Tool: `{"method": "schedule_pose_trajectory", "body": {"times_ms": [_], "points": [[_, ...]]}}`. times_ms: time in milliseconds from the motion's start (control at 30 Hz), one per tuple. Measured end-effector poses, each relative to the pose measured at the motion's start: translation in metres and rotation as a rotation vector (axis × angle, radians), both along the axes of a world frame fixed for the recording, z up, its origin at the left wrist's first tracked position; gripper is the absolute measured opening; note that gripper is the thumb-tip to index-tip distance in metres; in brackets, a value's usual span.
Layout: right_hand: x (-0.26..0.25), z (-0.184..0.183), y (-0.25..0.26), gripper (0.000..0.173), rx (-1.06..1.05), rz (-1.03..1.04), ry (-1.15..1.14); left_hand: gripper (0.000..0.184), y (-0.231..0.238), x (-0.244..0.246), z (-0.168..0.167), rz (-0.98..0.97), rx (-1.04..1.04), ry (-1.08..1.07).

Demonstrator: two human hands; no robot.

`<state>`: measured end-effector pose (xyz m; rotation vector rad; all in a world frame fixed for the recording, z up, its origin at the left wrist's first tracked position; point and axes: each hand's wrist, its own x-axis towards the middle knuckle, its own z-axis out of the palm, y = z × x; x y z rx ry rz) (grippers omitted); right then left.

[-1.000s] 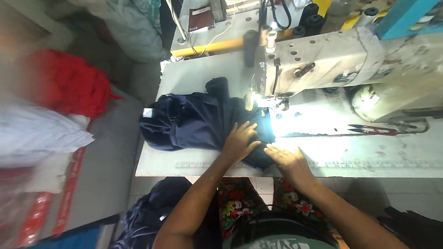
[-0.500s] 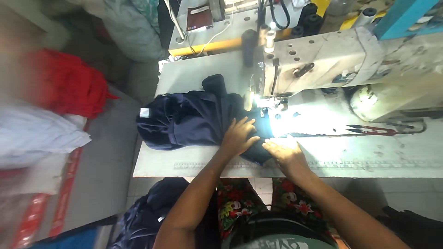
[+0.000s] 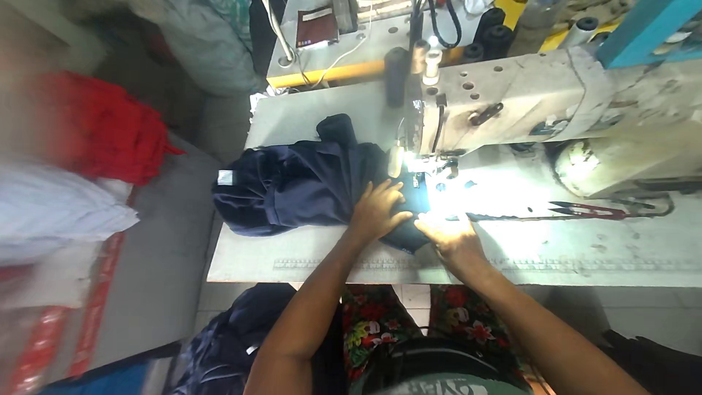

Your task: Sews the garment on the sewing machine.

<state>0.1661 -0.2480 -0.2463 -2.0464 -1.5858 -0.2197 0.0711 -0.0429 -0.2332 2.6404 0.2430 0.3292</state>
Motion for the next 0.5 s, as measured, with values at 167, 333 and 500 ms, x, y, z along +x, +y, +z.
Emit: {"method": "schedule_pose_trajectory", "body": {"times_ms": [167,333,500], "points": [[0.003,0.000,0.006,0.030,0.003,-0.016,-0.007,0.037,0.006,0.003,-0.002,0.002,0.008,-0.003],[0.005,0.002,0.010,0.032,-0.005,-0.036,-0.030,0.037,0.008,0.008,0.000,0.018,-0.010,0.024],[0.009,0.004,0.014,0.032,-0.005,-0.039,-0.033,0.038,0.013,0.013,0.001,0.039,-0.002,0.049]]}}
